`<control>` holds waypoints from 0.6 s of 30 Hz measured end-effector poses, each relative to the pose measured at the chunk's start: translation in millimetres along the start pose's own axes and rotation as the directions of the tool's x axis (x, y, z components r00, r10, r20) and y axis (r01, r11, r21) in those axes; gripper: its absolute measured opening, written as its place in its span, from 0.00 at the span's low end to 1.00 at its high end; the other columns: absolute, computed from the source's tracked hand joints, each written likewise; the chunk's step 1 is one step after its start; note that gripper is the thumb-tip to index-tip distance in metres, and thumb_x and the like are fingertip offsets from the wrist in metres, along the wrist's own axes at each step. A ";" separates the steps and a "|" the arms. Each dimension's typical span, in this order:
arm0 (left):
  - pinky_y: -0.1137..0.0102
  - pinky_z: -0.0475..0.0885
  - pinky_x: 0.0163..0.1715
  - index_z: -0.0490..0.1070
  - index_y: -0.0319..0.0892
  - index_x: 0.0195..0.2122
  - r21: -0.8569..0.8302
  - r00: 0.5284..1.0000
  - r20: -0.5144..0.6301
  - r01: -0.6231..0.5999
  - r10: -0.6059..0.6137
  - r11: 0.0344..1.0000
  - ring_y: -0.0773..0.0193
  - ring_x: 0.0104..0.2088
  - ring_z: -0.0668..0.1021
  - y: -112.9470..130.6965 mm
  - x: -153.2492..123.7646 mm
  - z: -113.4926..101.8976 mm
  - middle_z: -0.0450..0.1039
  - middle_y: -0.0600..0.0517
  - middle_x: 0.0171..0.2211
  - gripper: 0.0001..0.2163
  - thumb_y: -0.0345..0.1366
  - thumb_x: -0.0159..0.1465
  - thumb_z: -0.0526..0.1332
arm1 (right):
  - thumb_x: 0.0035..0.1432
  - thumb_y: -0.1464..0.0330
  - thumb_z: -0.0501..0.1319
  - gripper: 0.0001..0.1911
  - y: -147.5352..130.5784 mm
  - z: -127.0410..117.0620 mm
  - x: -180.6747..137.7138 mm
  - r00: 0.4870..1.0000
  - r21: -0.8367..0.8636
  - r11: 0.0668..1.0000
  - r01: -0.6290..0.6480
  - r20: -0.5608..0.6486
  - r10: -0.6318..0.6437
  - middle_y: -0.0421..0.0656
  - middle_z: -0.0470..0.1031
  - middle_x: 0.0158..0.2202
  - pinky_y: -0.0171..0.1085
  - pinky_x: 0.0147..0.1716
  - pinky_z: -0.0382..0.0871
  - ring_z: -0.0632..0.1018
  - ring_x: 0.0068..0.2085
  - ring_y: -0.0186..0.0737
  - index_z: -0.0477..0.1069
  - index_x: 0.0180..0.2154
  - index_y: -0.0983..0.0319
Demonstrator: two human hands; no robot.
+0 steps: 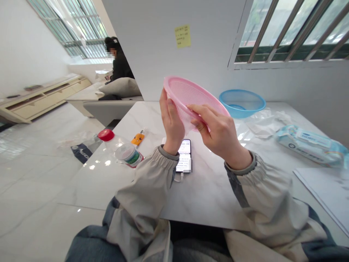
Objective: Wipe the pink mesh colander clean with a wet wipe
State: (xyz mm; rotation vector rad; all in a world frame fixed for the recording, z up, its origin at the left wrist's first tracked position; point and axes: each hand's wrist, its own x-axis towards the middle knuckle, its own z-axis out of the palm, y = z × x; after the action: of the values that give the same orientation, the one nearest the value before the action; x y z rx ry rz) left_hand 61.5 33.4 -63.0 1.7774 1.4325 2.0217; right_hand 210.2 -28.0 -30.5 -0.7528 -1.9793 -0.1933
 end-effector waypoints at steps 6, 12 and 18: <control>0.48 0.63 0.73 0.46 0.39 0.76 0.044 0.993 0.117 0.003 -0.008 0.999 0.58 0.78 0.56 -24.5 8.0 1.1 0.57 0.48 0.76 0.33 0.50 0.78 0.25 | 0.76 0.59 0.55 0.22 9.7 8.4 -3.9 0.998 -0.042 0.999 0.008 0.062 -0.005 0.45 0.84 0.49 0.33 0.42 0.73 0.83 0.43 0.35 0.74 0.62 0.62; 0.53 0.66 0.73 0.53 0.41 0.74 -0.047 0.994 0.107 -0.029 0.034 0.998 0.56 0.76 0.63 -14.1 9.5 -9.1 0.60 0.44 0.75 0.30 0.53 0.80 0.35 | 0.77 0.60 0.54 0.23 6.4 8.1 -5.4 0.994 -0.101 0.990 0.103 0.054 -0.098 0.46 0.83 0.49 0.34 0.39 0.72 0.82 0.39 0.34 0.73 0.63 0.65; 0.62 0.71 0.70 0.62 0.44 0.68 -0.044 0.988 0.089 -0.125 0.129 0.991 0.59 0.70 0.72 -10.6 8.8 -12.9 0.70 0.44 0.68 0.29 0.55 0.79 0.36 | 0.76 0.58 0.56 0.23 5.1 1.2 -7.0 0.978 -0.127 0.971 0.203 0.077 -0.194 0.42 0.83 0.39 0.35 0.33 0.67 0.78 0.34 0.32 0.72 0.63 0.65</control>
State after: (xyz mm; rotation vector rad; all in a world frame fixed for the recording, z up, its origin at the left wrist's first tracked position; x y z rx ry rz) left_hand 43.1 37.4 -62.2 1.9644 1.2771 1.9815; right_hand 214.6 -26.4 -37.8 -0.6510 -2.1190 -0.4300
